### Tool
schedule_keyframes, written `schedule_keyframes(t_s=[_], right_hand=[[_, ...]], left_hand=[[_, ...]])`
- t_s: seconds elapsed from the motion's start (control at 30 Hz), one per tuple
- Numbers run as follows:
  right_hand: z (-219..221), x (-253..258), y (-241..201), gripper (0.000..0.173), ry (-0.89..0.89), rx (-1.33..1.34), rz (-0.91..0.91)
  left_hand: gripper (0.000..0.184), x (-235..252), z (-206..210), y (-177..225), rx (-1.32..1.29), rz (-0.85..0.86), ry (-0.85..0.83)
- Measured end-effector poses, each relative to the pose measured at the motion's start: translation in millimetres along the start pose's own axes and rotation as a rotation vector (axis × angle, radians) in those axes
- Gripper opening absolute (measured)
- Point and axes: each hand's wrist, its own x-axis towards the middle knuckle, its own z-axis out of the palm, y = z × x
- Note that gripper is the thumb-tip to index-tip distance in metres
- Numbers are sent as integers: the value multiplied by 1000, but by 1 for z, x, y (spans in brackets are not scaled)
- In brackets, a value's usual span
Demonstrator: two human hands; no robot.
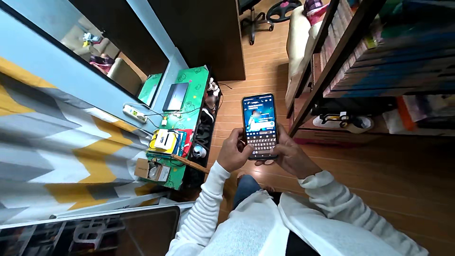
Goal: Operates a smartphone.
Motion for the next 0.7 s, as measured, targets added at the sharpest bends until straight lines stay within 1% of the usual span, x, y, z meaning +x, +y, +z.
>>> schedule_keyframes(t_s=[0.23, 0.43, 0.5, 0.6, 0.7], right_hand=[[-1, 4, 1, 74, -3, 1, -1], [-4, 9, 7, 55, -41, 80, 9], [-1, 9, 6, 49, -14, 75, 22], [5, 10, 4, 48, 41, 35, 36], [5, 10, 4, 49, 30, 29, 32]], left_hand=[[48, 2, 2, -2, -27, -23, -9], [48, 0, -1, -6, -34, -20, 10], [47, 0, -2, -6, -27, -14, 23], [43, 0, -1, -4, -15, -46, 62], [40, 1, 2, -4, -7, -60, 101]])
